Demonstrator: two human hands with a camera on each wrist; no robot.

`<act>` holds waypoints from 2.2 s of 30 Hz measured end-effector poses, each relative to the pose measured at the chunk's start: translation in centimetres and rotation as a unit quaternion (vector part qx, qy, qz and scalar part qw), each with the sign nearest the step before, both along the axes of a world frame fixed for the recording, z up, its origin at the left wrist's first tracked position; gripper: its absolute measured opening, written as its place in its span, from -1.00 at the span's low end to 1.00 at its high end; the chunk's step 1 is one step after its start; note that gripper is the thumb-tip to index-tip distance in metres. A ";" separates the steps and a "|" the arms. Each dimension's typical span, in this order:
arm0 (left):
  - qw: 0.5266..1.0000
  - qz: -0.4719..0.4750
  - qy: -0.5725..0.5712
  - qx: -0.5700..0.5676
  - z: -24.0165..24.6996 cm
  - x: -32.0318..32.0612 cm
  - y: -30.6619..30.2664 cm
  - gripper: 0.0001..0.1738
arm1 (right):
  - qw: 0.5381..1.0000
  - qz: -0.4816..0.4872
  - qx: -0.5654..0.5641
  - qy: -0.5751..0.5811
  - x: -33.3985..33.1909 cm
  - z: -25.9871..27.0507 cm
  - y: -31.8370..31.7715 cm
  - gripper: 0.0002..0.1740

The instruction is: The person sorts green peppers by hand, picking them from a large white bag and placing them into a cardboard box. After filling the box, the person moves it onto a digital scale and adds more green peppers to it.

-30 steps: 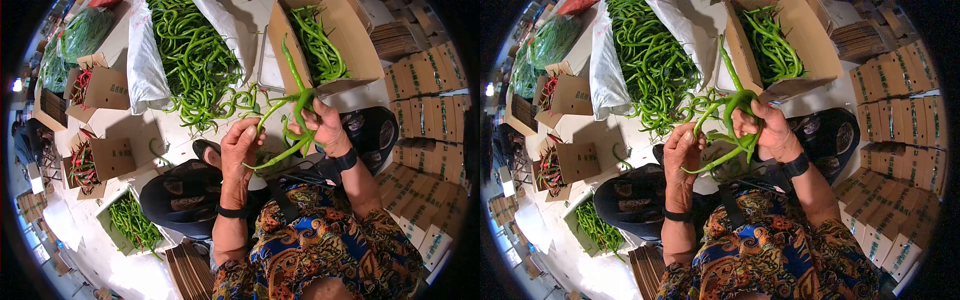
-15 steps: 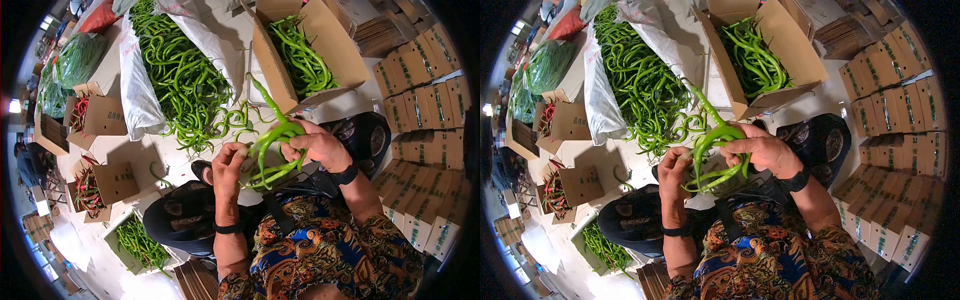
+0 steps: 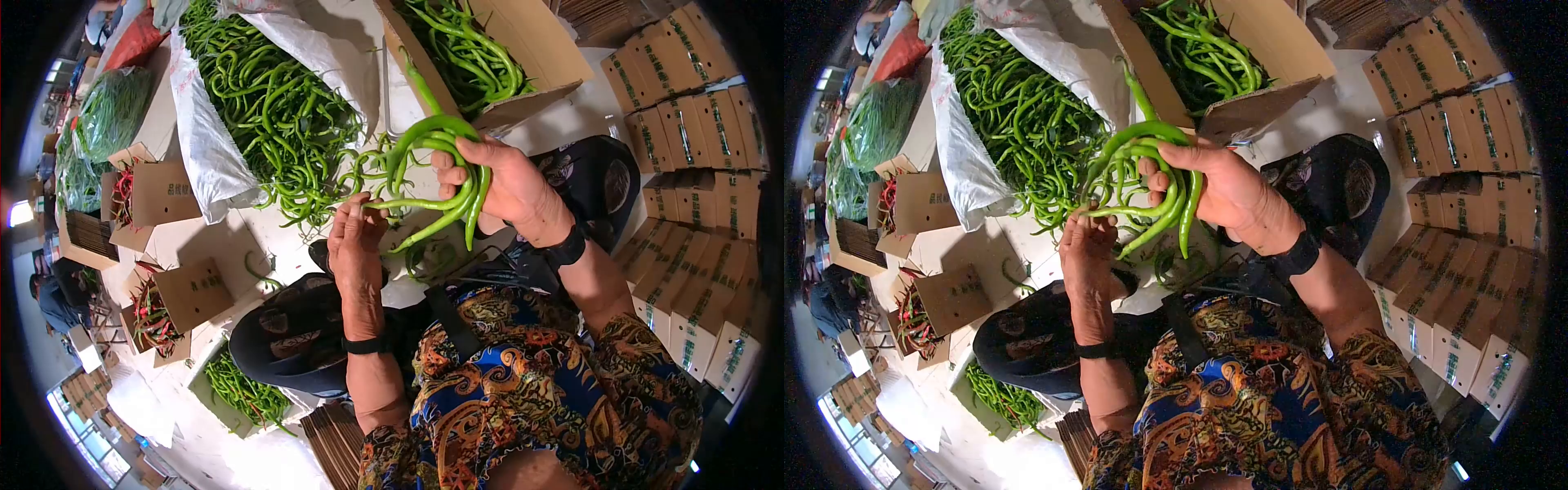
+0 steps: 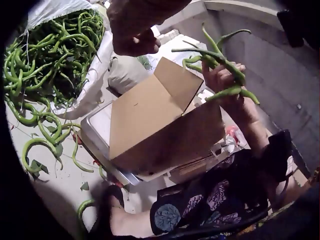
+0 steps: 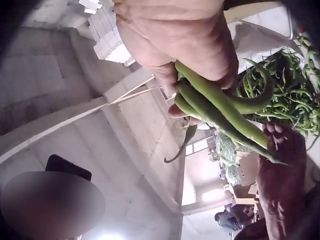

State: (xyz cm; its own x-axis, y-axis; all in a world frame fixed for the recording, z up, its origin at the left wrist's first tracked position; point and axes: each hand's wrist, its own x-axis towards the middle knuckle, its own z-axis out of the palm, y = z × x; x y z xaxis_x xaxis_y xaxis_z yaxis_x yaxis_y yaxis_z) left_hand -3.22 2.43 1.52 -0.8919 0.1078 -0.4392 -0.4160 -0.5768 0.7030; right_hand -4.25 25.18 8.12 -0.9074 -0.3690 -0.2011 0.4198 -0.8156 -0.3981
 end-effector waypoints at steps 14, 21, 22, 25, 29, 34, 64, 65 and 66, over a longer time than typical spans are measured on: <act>0.978 -0.198 0.064 0.005 3.1 2.7 5.2 -0.70 | 0.957 -0.049 -0.271 0.088 -2.1 2.5 2.3 -0.73; 0.968 -0.219 0.095 0.079 5.3 4.6 7.2 -0.70 | 0.956 -0.042 -0.275 0.097 -1.9 2.4 2.5 -0.68; 0.969 -0.216 0.091 0.073 5.4 4.6 7.2 -0.70 | 0.963 -0.057 -0.249 0.092 -1.9 2.9 2.6 -0.69; 0.975 -0.212 0.067 0.030 6.2 4.4 6.6 -0.72 | 0.976 -0.088 -0.171 0.103 -2.1 4.0 3.8 -0.66; 0.978 -0.190 0.059 -0.061 8.7 4.9 3.7 -0.74 | 0.968 -0.142 0.141 0.149 -4.1 9.3 8.5 -0.76; 0.969 -0.105 0.130 -0.179 14.1 4.2 -2.6 -0.78 | 0.849 -0.268 0.398 0.222 -8.0 16.3 10.9 -0.46; 0.839 0.059 0.181 -0.510 -12.1 -17.8 -12.7 -0.55 | 0.749 0.287 0.587 0.104 -8.7 -10.0 -11.1 -0.68; 0.823 0.062 0.157 -0.542 -12.8 -19.4 -12.9 -0.46 | 0.776 0.248 0.576 0.070 -9.3 -11.9 -11.3 -0.68; 0.807 0.066 0.133 -0.572 -13.7 -20.9 -13.0 -0.37 | 0.777 0.215 0.589 0.063 -10.0 -13.1 -11.5 -0.69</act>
State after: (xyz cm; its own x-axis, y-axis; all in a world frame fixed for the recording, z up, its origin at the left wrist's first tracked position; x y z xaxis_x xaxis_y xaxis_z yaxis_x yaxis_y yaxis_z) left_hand -24.09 -10.56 -12.14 -0.9413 -0.3366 0.0247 -0.1513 0.4863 0.8606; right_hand -14.22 13.64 -4.99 -0.7913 -0.2714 -0.5479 0.4493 0.3494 -0.8222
